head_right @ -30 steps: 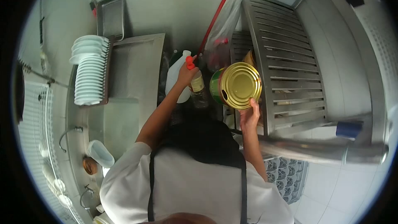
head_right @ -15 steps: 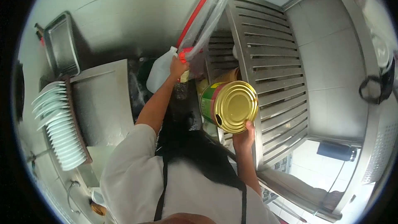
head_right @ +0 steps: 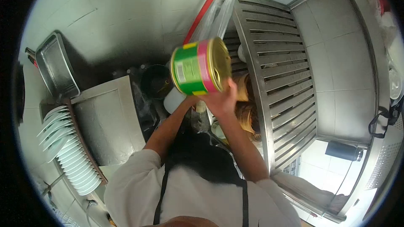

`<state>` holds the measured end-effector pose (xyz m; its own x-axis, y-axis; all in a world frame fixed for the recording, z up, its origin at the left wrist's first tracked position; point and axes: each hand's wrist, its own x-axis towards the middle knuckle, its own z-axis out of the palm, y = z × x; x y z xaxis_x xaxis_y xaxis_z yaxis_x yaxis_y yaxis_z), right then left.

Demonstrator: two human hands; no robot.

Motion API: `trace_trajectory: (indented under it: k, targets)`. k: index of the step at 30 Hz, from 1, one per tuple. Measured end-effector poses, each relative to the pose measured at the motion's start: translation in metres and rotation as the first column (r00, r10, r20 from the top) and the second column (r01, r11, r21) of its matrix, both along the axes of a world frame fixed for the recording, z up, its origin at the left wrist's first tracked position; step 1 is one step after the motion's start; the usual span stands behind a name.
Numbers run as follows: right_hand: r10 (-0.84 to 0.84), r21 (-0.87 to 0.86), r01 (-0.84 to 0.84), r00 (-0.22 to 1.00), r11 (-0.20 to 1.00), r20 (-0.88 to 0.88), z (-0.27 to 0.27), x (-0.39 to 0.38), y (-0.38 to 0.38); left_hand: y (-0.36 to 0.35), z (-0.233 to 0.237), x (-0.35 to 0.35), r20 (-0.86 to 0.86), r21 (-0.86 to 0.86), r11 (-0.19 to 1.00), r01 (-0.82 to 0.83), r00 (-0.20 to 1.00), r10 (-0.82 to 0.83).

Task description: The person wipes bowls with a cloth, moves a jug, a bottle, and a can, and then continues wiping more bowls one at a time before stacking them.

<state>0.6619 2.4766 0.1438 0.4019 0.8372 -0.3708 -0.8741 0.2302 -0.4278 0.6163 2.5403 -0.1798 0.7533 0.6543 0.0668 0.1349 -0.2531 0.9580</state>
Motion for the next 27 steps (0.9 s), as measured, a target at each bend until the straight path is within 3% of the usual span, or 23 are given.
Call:
trace_trajectory:
  k: [1,3,5,7,8,10,13,15,16,19,23,27]
  targets:
    - [0.030,0.036,-0.028,0.997,0.999,-0.072,-0.016,0.001,0.020,-0.002,0.004,-0.008,0.081,0.039,0.996,0.075,0.994,-0.078]
    - [0.061,0.106,-0.046,0.987,0.993,-0.146,-0.052,0.004,0.053,0.002,0.035,-0.022,0.116,-0.232,0.960,0.155,0.985,-0.131]
    - [0.032,0.130,-0.004,0.976,0.991,-0.217,-0.091,0.018,0.072,-0.001,0.019,-0.037,-0.016,-0.361,0.919,0.160,0.984,-0.177]
    - [-0.054,0.102,0.086,0.958,0.991,-0.282,-0.129,0.034,0.085,0.001,0.034,-0.049,-0.118,-0.438,0.884,0.167,0.963,-0.240]
    - [-0.172,-0.023,0.174,0.934,0.985,-0.313,-0.136,0.038,0.089,0.004,0.049,-0.055,-0.151,-0.337,0.923,0.188,0.956,-0.250]
    - [-0.281,-0.078,0.271,0.896,0.959,-0.345,-0.152,0.049,0.088,0.011,0.087,-0.064,-0.219,-0.129,0.964,0.234,0.941,-0.257]
    - [-0.389,-0.159,0.356,0.867,0.921,-0.312,-0.156,0.056,0.082,0.012,0.117,-0.055,-0.422,0.102,0.905,0.412,0.842,-0.336]
    - [-0.460,-0.230,0.409,0.852,0.883,-0.252,-0.145,0.059,0.079,0.008,0.127,-0.049,-0.422,0.177,0.881,0.439,0.842,-0.336]
    - [-0.452,-0.210,0.415,0.874,0.885,-0.177,-0.146,0.060,0.076,0.004,0.130,-0.047,-0.419,0.212,0.866,0.452,0.843,-0.338]
    - [-0.443,-0.256,0.390,0.874,0.884,-0.198,-0.134,0.073,0.065,-0.005,0.137,-0.048,-0.401,0.295,0.861,0.414,0.872,-0.282]
    - [-0.242,-0.197,0.196,0.938,0.961,-0.247,-0.127,0.094,0.038,-0.010,0.148,-0.056,-0.458,0.385,0.847,0.368,0.872,-0.171]
    - [-0.191,-0.199,0.173,0.979,0.965,-0.075,-0.127,0.089,0.026,-0.016,0.164,-0.061,-0.487,0.433,0.829,0.353,0.866,-0.114]
